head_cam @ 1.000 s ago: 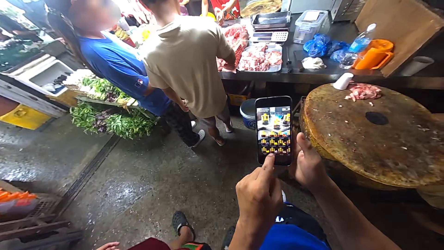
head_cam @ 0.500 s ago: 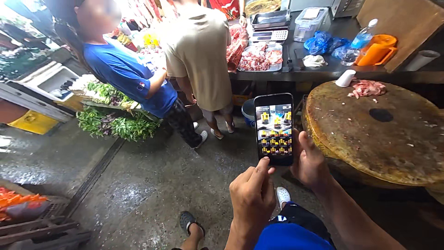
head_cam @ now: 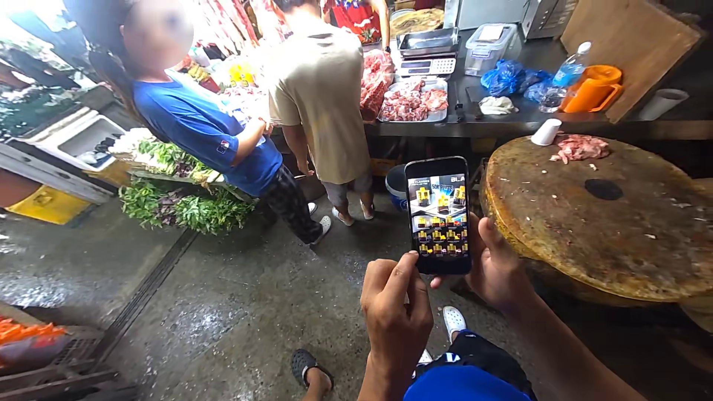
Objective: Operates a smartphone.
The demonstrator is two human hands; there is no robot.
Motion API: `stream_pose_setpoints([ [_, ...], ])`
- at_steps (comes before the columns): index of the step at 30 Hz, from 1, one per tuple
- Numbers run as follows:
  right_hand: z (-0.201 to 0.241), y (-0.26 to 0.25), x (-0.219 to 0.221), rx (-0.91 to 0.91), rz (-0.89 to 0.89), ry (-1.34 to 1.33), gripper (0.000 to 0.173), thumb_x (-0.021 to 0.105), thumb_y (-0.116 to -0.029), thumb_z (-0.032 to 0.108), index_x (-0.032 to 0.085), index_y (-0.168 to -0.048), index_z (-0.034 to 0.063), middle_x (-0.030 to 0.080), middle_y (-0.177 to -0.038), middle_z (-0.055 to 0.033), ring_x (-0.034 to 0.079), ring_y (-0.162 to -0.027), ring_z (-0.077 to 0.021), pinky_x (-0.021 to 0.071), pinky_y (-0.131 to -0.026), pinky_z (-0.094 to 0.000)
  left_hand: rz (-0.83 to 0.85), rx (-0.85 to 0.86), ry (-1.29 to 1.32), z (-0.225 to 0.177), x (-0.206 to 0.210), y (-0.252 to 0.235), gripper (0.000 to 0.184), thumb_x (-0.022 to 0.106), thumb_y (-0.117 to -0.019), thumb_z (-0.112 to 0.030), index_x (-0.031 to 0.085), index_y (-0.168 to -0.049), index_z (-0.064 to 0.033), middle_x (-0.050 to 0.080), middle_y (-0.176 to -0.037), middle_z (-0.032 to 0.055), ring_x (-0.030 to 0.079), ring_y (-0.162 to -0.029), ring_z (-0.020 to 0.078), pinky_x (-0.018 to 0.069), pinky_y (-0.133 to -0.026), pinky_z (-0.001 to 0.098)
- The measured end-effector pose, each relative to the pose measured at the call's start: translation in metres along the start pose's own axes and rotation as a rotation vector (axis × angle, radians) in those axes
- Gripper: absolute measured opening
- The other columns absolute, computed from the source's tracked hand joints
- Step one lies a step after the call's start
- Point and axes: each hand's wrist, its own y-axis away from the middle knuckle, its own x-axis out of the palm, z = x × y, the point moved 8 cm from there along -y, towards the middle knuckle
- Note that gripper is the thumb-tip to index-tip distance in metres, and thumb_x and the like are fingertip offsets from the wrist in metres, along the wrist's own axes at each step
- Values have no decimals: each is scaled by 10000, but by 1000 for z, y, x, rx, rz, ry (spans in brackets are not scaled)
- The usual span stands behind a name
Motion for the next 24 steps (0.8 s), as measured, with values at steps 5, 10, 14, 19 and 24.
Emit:
stream_pose_setpoints([
  [5,1,-1,-1,-1,6,4,702,501,-995,639,415,-1445,107,670,-1266,-137,734,-1020,-321,657,-628,-468,61,39,-69,-3,6,-2,230,608,-942,-113,788,-1073,-55,553,-723,-18,531,-668,51,462,-606,189],
  [10,5,-2,-3,-41,-35,52,675,467,-1022,610,406,-1431,77,680,-1249,-92,729,-1052,-249,665,-702,-413,152,64,-73,-12,21,9,254,598,-957,-120,770,-1124,-35,615,-675,-8,562,-587,72,493,-548,223],
  [14,4,-2,-6,-59,-100,112,751,446,-1025,621,370,-1487,34,652,-1309,-74,652,-1202,-188,561,-1020,-385,181,75,-94,-14,30,16,284,585,-917,-81,773,-1127,-45,640,-685,-2,575,-584,86,499,-548,240],
  [19,1,-5,-4,-69,-81,84,738,435,-1040,597,352,-1490,17,640,-1325,-96,643,-1220,-195,548,-1042,-383,182,79,-120,-10,31,20,294,588,-906,-89,773,-1131,-45,630,-675,-3,564,-570,88,489,-533,239],
  [24,-3,-7,-1,-49,-65,60,716,469,-1028,597,381,-1480,49,654,-1309,-86,664,-1189,-210,593,-969,-393,177,61,-108,-5,24,17,327,567,-886,-83,770,-1140,-44,665,-692,-3,561,-574,78,485,-547,238],
])
